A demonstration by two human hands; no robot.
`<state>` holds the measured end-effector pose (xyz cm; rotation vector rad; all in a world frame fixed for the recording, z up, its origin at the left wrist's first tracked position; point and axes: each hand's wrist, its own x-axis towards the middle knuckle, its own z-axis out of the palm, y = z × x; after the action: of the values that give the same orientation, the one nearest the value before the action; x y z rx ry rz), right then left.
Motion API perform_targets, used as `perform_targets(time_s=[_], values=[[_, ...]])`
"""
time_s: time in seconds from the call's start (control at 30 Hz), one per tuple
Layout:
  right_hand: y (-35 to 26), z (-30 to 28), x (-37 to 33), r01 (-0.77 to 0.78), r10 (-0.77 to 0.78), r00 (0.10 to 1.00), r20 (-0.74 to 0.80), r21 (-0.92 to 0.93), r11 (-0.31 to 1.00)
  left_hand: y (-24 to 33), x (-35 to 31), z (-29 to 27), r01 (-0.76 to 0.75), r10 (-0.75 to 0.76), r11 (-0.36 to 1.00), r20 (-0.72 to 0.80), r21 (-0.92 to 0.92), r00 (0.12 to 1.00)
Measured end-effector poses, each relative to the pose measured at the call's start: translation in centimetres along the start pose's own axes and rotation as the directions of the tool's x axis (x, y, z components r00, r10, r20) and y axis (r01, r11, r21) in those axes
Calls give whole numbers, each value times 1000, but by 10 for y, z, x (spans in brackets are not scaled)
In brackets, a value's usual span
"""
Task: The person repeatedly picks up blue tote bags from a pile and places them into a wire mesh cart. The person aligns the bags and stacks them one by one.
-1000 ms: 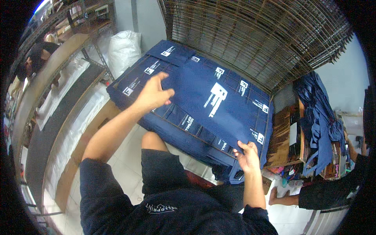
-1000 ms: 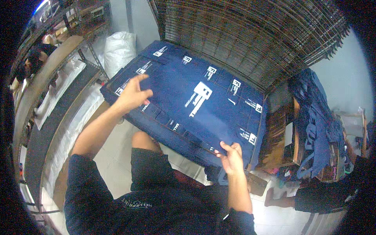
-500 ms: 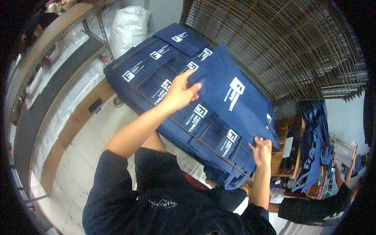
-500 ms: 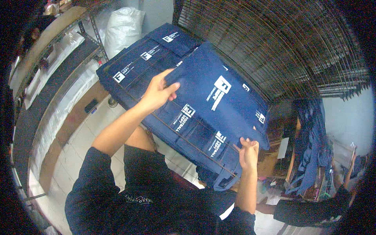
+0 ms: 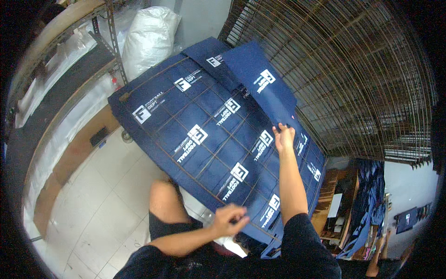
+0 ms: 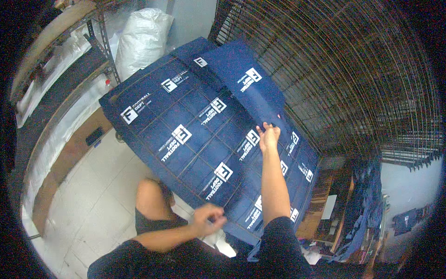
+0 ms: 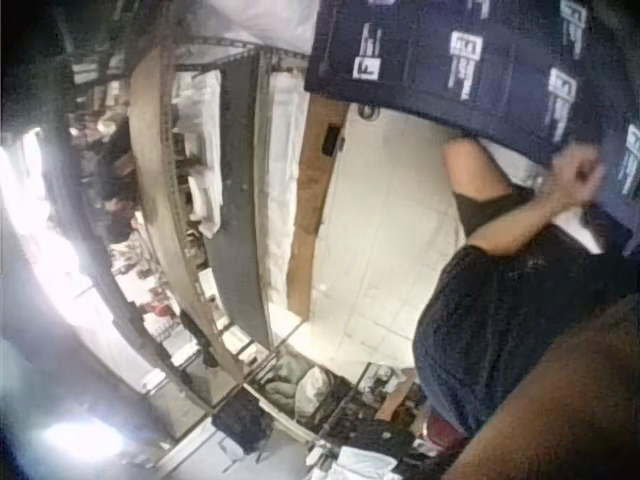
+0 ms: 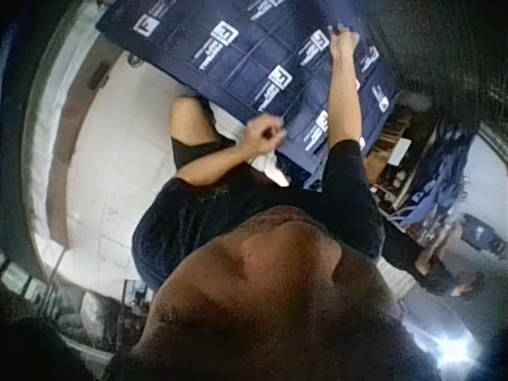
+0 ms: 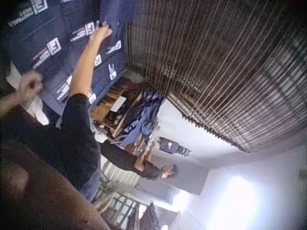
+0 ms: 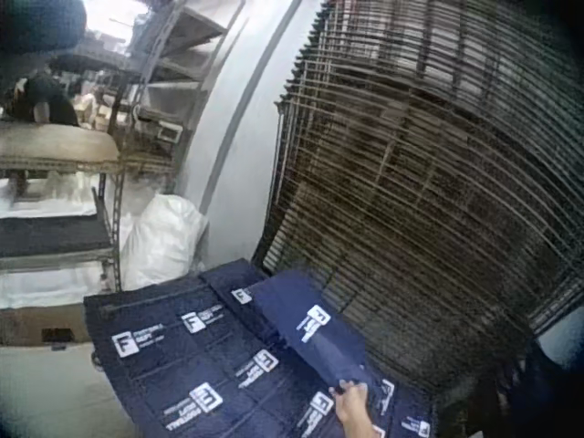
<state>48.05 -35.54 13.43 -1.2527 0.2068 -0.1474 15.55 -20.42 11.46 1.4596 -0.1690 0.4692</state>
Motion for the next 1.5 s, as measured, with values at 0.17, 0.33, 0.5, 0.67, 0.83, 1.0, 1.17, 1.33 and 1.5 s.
perform_targets(time_s=[0.17, 0.33, 0.5, 0.67, 0.83, 1.0, 1.17, 1.33, 1.5], values=[[45, 17, 67, -86, 68, 994, -85, -224, 971, -37, -7, 13, -292, 252, 956, 393, 43, 884], [61, 12, 88, -142, 99, 984, -148, -313, 939, -42, 13, 2, -200, 181, 979, 268, 47, 946], [59, 9, 96, -215, 181, 972, -147, -265, 940, -42, 17, -3, -165, 142, 984, 283, 60, 949], [68, -12, 112, -249, 239, 968, -72, -228, 941, -44, 17, -1, -128, 119, 992, 269, 14, 956], [68, -19, 119, -250, 259, 966, 5, -245, 937, -43, 15, 0, -113, 105, 994, 281, 11, 954], [64, 3, 107, -350, 323, 929, -182, -141, 926, -43, 20, -2, -102, 91, 995, 296, 21, 951], [54, 6, 105, -433, 338, 857, -388, -187, 882, -36, 22, -4, 3, -22, 999, 398, 46, 917], [42, 4, 82, -473, 364, 807, -465, -140, 870, -30, 25, -8, 36, -59, 997, 423, 63, 904], [26, -9, -4, -162, 37, 916, -400, -281, 946, -34, 26, -8, 18, -44, 998, 400, 67, 915]])
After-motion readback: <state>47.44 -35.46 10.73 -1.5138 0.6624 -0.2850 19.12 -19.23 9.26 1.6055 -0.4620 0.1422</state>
